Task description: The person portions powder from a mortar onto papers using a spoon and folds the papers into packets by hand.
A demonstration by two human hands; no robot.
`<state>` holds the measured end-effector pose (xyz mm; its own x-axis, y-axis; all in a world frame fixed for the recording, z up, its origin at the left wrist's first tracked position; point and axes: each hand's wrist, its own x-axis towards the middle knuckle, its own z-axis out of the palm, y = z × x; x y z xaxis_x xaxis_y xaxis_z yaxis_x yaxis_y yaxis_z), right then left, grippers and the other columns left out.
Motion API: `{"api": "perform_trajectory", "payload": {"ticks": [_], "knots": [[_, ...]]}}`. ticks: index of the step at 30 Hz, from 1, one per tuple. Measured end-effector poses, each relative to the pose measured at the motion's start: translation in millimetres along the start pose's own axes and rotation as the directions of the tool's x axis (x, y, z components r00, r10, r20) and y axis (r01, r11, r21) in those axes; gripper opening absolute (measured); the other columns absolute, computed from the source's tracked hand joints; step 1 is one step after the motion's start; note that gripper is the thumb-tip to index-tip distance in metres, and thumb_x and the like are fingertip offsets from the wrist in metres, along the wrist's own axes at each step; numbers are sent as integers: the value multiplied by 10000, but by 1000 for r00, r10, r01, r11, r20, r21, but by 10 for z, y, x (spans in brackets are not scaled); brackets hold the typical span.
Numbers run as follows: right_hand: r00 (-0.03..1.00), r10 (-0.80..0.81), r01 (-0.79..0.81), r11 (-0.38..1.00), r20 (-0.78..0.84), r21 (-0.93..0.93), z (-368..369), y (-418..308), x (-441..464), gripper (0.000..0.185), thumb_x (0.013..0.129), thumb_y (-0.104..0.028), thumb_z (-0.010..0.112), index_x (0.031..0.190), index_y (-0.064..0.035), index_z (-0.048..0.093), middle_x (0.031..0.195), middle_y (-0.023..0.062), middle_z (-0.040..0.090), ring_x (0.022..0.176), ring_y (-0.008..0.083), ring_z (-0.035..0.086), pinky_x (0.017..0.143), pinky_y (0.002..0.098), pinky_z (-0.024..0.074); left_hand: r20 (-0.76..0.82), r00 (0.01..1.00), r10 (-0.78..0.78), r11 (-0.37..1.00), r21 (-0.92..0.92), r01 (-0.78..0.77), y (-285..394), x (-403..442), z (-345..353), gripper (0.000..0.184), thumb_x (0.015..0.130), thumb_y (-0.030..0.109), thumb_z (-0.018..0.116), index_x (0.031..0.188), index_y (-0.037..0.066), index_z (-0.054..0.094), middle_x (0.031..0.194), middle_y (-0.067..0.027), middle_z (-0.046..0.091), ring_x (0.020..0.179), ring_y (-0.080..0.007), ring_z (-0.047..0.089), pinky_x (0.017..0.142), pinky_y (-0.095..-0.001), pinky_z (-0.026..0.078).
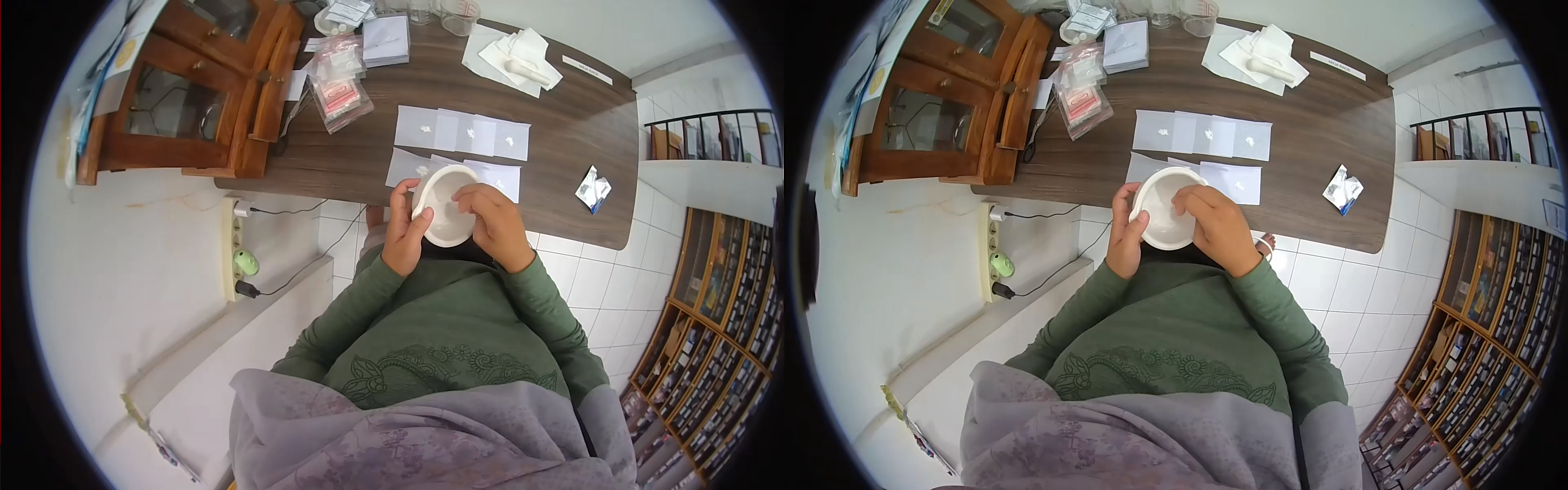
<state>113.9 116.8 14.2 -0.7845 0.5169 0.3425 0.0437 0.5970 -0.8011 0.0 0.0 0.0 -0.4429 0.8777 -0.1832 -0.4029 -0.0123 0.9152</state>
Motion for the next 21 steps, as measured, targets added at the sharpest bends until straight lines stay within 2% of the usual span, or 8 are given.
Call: {"api": "perform_trajectory", "payload": {"ticks": [2, 5, 8, 14, 17, 21], "knots": [[1000, -4, 4, 1000, -17, -5, 15, -27, 5, 257, 566, 125, 423, 759, -32, 488, 845, 78, 552, 782, 268, 528, 660, 338, 442, -6, 1000, -7, 1000, -12, 7, 22, -6, -16, 439, 849, 118, 438, 1218, 56, 207, 1030, -90, 442, 918, -108, 421, 815, -240, 338], [996, -40, 31, 993, -78, -112, -46, 61, 39, 257, 563, 126, 424, 757, -32, 480, 848, 67, 548, 767, 265, 527, 646, 340, 440, 12, 998, 57, 996, 69, -58, 3, 39, 70, 433, 852, 116, 425, 1218, 51, 204, 1010, -86, 456, 917, -114, 429, 814, -248, 343], [997, -47, 38, 991, -65, -130, -19, 69, 32, 259, 561, 121, 432, 765, -33, 475, 850, 60, 540, 758, 267, 524, 637, 342, 437, -14, 996, 87, 994, 67, -86, -15, 45, 69, 430, 850, 113, 425, 1216, 49, 208, 1016, -95, 463, 922, -120, 434, 816, -256, 345], [998, 65, -64, 998, -20, 27, 103, 46, -72, 243, 607, 119, 436, 792, -35, 467, 861, 85, 517, 753, 284, 518, 631, 341, 427, -96, 993, 74, 995, 69, -68, -35, 53, -18, 434, 842, 107, 441, 1209, 45, 220, 1035, -122, 476, 915, -128, 455, 805, -256, 362], [996, 92, -90, 987, -14, 134, 205, 43, -94, 200, 673, 123, 411, 800, -23, 463, 883, 107, 531, 736, 274, 522, 617, 288, 424, -134, 989, 69, 996, 61, -61, -65, 60, -52, 434, 841, 98, 440, 1210, 45, 219, 1030, -123, 484, 918, -132, 464, 802, -256, 369], [991, 132, -123, 975, -37, 185, 272, 72, -61, 175, 710, 106, 409, 808, -26, 468, 859, 102, 516, 688, 229, 513, 567, 270, 411, -163, 985, 62, 998, 28, -59, -94, 59, -69, 433, 840, 77, 436, 1212, 42, 217, 1045, -130, 478, 943, -140, 462, 819, -262, 364]]}}
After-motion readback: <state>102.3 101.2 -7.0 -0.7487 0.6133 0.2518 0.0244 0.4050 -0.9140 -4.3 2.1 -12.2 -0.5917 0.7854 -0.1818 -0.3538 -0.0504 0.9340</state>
